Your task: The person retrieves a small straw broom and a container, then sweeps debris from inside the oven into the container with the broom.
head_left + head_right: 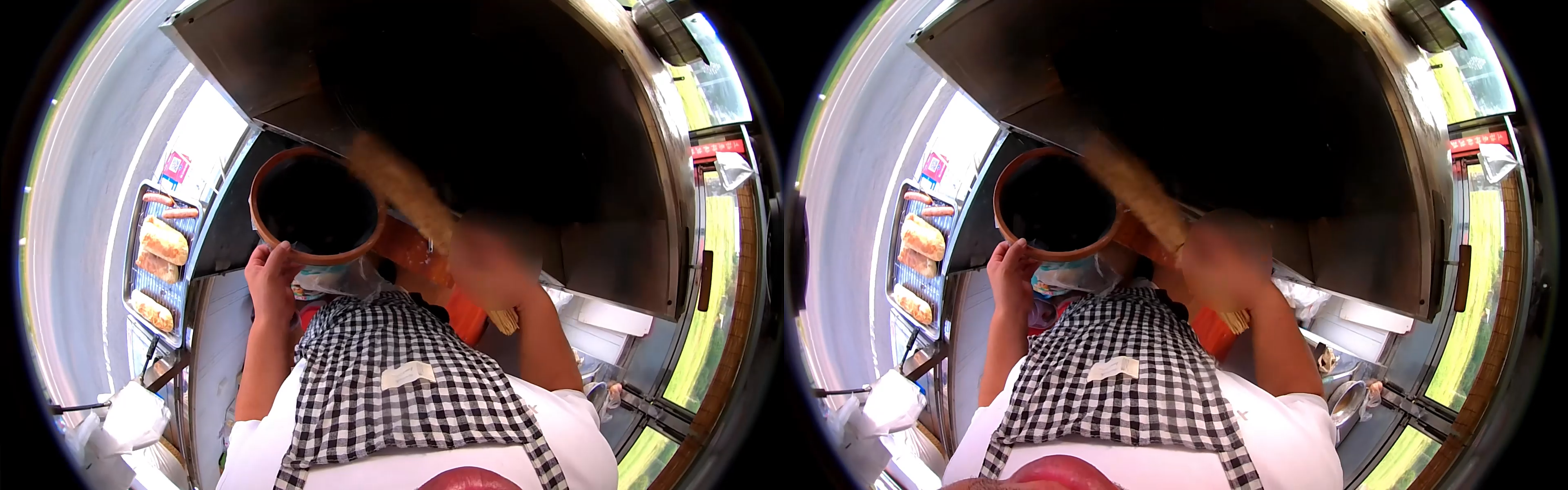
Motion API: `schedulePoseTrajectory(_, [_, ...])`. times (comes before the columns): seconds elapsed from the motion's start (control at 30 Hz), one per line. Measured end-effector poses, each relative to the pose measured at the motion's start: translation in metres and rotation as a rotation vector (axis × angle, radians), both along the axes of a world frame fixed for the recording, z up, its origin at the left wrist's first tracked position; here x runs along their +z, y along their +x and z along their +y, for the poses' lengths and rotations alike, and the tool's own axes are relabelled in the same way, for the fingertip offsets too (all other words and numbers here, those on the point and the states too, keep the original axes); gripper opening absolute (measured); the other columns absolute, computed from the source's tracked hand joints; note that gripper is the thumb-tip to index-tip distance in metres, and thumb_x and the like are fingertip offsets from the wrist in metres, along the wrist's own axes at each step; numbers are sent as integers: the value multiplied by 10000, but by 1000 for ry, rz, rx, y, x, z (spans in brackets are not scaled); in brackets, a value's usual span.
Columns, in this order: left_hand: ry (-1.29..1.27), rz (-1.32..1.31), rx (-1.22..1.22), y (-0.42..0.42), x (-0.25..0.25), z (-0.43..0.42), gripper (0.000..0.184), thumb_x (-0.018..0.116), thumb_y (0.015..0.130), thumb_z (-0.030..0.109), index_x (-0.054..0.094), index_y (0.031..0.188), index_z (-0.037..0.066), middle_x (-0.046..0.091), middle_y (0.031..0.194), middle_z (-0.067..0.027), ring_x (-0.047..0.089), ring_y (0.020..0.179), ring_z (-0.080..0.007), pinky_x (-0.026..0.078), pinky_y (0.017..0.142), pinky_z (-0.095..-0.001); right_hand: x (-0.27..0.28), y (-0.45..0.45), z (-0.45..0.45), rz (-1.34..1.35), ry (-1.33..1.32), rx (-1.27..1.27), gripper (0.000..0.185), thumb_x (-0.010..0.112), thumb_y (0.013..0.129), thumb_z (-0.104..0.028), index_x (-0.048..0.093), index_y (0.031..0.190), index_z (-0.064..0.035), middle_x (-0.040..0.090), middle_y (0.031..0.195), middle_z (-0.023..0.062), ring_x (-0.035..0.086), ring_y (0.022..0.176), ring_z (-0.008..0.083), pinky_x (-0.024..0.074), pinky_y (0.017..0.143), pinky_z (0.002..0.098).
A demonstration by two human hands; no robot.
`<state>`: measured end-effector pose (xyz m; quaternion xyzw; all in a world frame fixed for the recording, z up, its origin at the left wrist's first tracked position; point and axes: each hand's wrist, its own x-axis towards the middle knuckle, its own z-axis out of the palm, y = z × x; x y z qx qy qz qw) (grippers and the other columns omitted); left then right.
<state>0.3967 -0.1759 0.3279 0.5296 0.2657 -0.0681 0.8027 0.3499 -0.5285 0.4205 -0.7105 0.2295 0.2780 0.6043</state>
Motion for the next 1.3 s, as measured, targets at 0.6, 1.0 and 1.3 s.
schedulePoseTrajectory(0.6, [7, 23, -4, 4, 4, 1, 118, 700, 886, 88, 583, 879, 86, 659, 760, -26, 643, 626, -128, 540, 630, -259, -40, -67, 3, -514, -133, 61, 472, 626, 967, -198, 511, 1408, -74, 683, 1056, 91, 652, 662, 150, 550, 585, 306])
schedulePoseTrajectory(1.0, [-16, 1, -20, -1, 4, 2, 118, 705, 885, 88, 590, 905, 71, 655, 756, -31, 640, 622, -127, 534, 614, -257, -24, -60, -9, -62, 63, -275, 547, 620, 946, -186, 460, 1460, -87, 669, 1003, 85, 640, 648, 160, 547, 576, 315])
schedulePoseTrajectory(1.3, [-14, -4, 1, -4, 7, 5, 116, 703, 880, 86, 588, 897, 74, 648, 751, -27, 637, 618, -121, 537, 611, -252, -7, 2, -46, -232, -10, -573, 482, 584, 967, -198, 480, 1412, -44, 675, 978, 112, 627, 635, 157, 524, 534, 295])
